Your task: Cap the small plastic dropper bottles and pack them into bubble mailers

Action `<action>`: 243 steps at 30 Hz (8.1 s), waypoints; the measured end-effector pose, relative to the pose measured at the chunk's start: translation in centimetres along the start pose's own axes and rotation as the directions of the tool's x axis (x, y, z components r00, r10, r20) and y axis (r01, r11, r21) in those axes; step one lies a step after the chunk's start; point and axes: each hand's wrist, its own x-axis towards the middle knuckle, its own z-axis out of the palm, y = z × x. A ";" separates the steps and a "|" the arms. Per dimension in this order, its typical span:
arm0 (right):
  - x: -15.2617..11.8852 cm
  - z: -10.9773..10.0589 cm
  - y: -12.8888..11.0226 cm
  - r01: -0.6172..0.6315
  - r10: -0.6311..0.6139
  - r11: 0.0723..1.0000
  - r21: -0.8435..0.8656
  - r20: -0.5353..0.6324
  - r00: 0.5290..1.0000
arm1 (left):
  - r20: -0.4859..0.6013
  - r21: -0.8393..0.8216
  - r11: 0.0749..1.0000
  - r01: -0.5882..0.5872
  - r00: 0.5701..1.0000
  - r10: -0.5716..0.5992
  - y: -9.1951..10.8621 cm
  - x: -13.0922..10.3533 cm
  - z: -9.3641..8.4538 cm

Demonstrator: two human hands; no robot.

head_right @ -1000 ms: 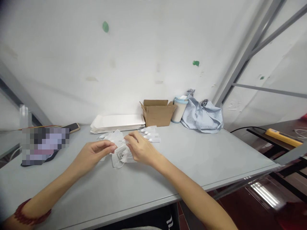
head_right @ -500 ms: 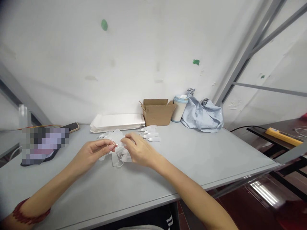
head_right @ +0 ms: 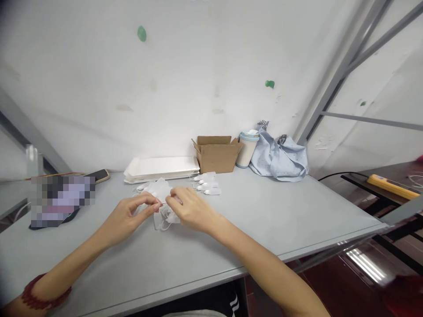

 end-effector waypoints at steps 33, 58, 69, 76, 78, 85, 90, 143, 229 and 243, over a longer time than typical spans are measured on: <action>-0.8 -1.5 5.9 -0.395 0.416 0.907 -0.145 0.439 0.796 | -0.051 0.493 0.834 -0.248 0.948 0.313 -2.6 0.2 0.6; -1.1 0.2 5.0 -0.455 0.402 0.869 0.197 0.257 0.879 | -0.088 0.481 0.827 -0.290 0.923 0.374 -1.7 -0.1 1.2; 0.0 -1.1 2.5 -0.303 0.279 0.861 0.408 0.119 0.953 | -0.202 0.408 0.884 -0.229 0.921 0.332 -1.9 -0.1 1.4; 0.4 -1.7 1.8 -0.341 0.307 0.821 0.459 0.150 0.940 | -0.151 0.411 0.869 -0.275 0.919 0.363 -2.1 -0.1 1.6; 0.5 -1.8 1.6 -0.355 0.319 0.811 0.465 0.156 0.935 | -0.129 0.409 0.873 -0.268 0.929 0.346 -2.0 -0.1 1.6; 0.8 -2.1 1.0 -0.380 0.329 0.779 0.499 0.191 0.925 | -0.114 0.223 0.952 -0.211 0.964 0.241 -1.2 -0.2 1.6; 0.9 -2.4 0.7 -0.427 0.352 0.718 0.551 0.242 0.904 | -0.107 -0.079 0.997 0.011 0.994 -0.019 0.0 -0.2 0.9; -0.4 -2.7 3.9 -0.696 0.506 0.681 0.229 0.540 0.672 | -0.279 0.267 0.963 -0.043 0.953 0.120 -1.9 0.1 1.0; 1.0 -3.2 0.2 -0.460 0.334 0.766 0.448 0.334 0.881 | -0.213 0.007 0.980 -0.197 0.958 0.194 0.0 -0.6 1.4; 0.8 -2.9 0.3 -0.409 0.294 0.736 0.539 0.289 0.911 | -0.195 -0.045 0.972 -0.230 0.956 0.217 0.3 -0.8 1.6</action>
